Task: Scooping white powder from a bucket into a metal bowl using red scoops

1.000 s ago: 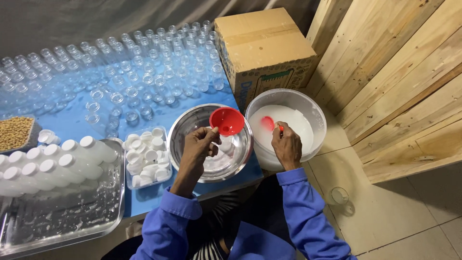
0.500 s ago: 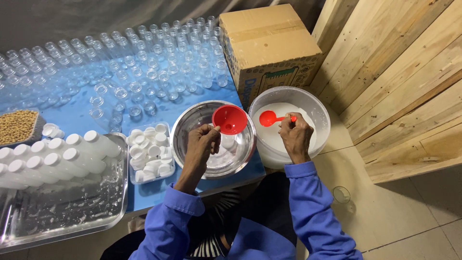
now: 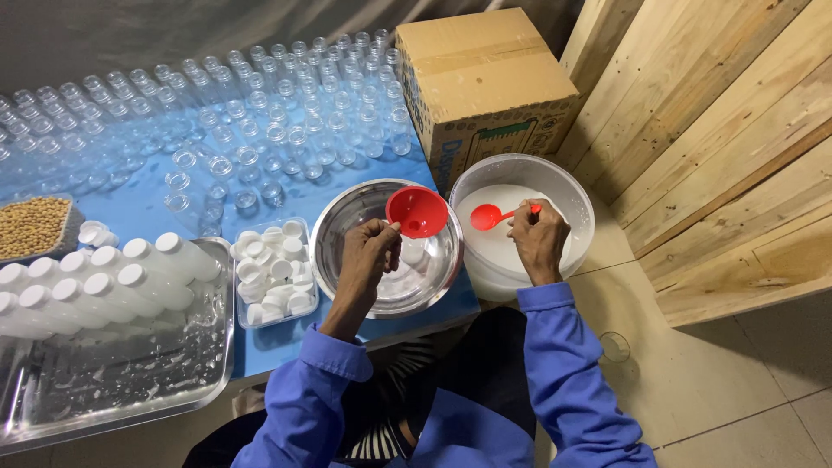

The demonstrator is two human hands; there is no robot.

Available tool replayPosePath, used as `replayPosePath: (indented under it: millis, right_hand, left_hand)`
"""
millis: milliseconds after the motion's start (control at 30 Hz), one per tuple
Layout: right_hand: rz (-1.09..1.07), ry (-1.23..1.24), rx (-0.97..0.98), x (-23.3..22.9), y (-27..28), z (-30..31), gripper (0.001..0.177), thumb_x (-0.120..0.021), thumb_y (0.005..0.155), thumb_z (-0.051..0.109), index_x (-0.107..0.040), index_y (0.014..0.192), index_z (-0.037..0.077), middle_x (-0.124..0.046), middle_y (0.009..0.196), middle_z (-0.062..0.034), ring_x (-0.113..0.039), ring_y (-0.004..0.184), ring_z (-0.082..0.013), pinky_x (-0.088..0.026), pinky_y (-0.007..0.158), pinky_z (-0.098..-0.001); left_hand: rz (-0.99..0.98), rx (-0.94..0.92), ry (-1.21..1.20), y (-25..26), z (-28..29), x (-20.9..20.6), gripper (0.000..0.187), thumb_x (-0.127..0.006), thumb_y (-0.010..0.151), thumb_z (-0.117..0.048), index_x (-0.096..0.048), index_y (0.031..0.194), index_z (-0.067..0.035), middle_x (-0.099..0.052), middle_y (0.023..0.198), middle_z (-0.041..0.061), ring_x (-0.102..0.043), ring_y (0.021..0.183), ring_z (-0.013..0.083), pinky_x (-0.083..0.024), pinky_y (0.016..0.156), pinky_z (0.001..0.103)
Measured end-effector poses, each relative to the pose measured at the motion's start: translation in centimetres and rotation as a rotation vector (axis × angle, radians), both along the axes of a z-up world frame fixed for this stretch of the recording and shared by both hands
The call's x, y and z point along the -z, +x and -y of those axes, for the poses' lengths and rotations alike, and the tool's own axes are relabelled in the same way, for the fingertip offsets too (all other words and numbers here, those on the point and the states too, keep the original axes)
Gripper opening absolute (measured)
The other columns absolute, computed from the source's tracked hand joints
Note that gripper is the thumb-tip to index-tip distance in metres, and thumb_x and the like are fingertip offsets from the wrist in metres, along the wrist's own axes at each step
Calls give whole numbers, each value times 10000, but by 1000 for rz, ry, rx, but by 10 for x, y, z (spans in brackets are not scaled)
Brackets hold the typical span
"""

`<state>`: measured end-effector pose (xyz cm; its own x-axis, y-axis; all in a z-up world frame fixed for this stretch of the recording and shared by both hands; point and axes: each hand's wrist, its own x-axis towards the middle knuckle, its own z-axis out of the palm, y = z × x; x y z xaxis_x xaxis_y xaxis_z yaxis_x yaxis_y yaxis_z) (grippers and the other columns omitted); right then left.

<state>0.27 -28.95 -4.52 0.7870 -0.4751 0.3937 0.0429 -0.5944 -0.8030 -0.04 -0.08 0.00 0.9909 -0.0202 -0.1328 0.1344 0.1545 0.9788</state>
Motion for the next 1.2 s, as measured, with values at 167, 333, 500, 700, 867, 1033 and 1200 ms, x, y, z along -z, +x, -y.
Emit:
replayPosePath:
  millis: [167, 333, 500, 700, 867, 1033, 1200]
  right_hand:
    - [14, -36, -9, -14, -3, 4, 142, -600, 929, 133, -704, 901, 41, -687, 595, -66, -697, 538, -196, -572, 580, -327]
    - [65, -100, -9, -20, -7, 7, 138, -599, 937, 111, -698, 909, 19, -684, 595, -74, -704, 550, -212, -569, 578, -337]
    - [151, 67, -62, -66, -28, -4, 181, -545, 949, 57, -705, 938, -28, -685, 640, -169, -672, 513, -213, -554, 494, -318]
    - [254, 225, -145, -127, -48, -24, 197, -532, 999, 56, -687, 949, -54, -685, 682, -182, -673, 539, -182, -569, 489, -283]
    - [298, 157, -213, -168, -66, -63, 206, -537, 1028, 39, -692, 953, -74, -684, 674, -189, -686, 546, -197, -574, 487, -302]
    - [305, -12, -293, -158, -71, -86, 115, -618, 984, 22, -721, 951, -19, -684, 632, -168, -699, 557, -213, -569, 496, -326]
    - [467, -379, -473, -132, -65, -82, 102, -721, 963, 52, -784, 1041, 70, -743, 766, -106, -740, 674, -294, -584, 557, -365]
  left_hand:
    - [30, 2, 2, -1, 1, -9, 281, -708, 905, -222, -631, 726, -20, -548, 535, 93, -561, 397, 153, -410, 393, 226]
    - [33, 0, -5, 0, 3, -5, 270, -702, 906, -209, -626, 726, -22, -545, 532, 84, -557, 390, 145, -409, 387, 223]
    - [12, 9, -2, 1, 4, -5, 264, -682, 914, -201, -622, 730, -23, -540, 538, 79, -550, 392, 141, -401, 382, 221]
    - [-3, 9, -28, 3, 3, -4, 265, -682, 908, -195, -622, 711, -28, -536, 527, 79, -551, 383, 150, -394, 369, 224]
    - [-19, 22, -75, 3, 2, 1, 269, -680, 920, -218, -626, 750, -17, -541, 550, 94, -541, 398, 149, -387, 369, 220]
    - [0, 55, -90, 7, 2, 11, 283, -687, 929, -251, -637, 779, -17, -572, 570, 105, -567, 407, 154, -396, 372, 215]
    - [21, 44, -101, 2, 3, 2, 289, -697, 936, -251, -631, 790, -11, -567, 565, 111, -552, 392, 151, -390, 364, 217]
